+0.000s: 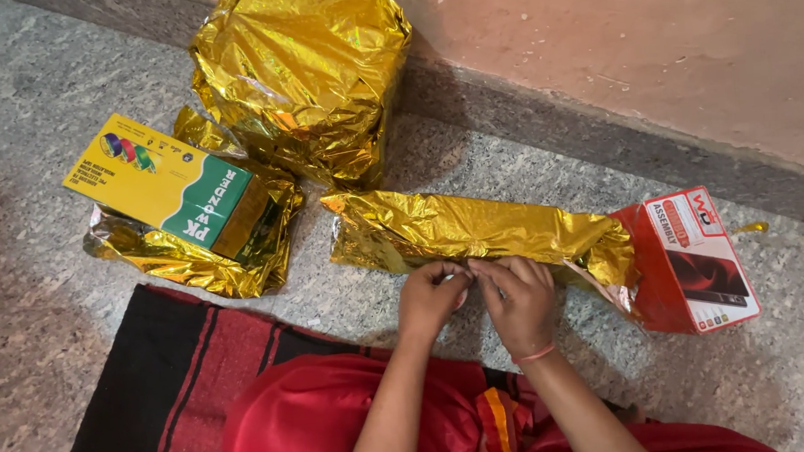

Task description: The person wraps a small rectangular item in gold foil, folds the edges, and secures the package with clear adhesive tape. They repeat the process with a second item, folding and taping each package while sitting on a mat.

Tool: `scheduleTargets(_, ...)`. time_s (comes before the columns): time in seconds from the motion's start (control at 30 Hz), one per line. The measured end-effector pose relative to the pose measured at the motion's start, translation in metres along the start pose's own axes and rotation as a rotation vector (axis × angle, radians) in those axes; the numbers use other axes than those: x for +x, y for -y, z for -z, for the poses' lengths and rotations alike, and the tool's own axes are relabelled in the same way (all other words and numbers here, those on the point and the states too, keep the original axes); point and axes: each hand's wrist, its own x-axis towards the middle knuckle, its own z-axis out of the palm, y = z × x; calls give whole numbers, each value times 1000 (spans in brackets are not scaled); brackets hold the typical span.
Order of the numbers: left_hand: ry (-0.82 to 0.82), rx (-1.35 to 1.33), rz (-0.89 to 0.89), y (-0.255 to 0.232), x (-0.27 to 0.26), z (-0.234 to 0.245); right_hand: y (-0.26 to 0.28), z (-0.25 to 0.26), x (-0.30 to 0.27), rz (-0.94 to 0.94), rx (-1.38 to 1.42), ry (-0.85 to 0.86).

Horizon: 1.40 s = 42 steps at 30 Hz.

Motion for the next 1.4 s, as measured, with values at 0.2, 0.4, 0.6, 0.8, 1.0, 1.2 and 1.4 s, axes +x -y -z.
scheduleTargets(0.2, -56, 91, -48, 1, 3, 3, 0, 2, 1, 67, -84, 27)
scheduleTargets(0.4, 10, 40, -28, -1, 6, 5, -2, 1, 1, 78, -80, 41)
scheduleTargets(0.6, 19, 12, 58, -6, 7, 8, 1, 1, 4, 90, -26, 24)
scheduleTargets(0.8, 64, -26, 89, -3, 13, 10, 2, -3, 3, 51, 19, 39)
scheduleTargets(1.0, 64, -36, 41, 1, 16, 20, -13, -10, -6, 13, -40, 106)
scheduleTargets(1.2, 124, -29, 11, -2, 13, 23, -38, -4, -42, -76, -13, 114)
scheduleTargets(1.4, 173, 159, -32, -17, -1, 17, -60, -25, -51, -305, 128, 428)
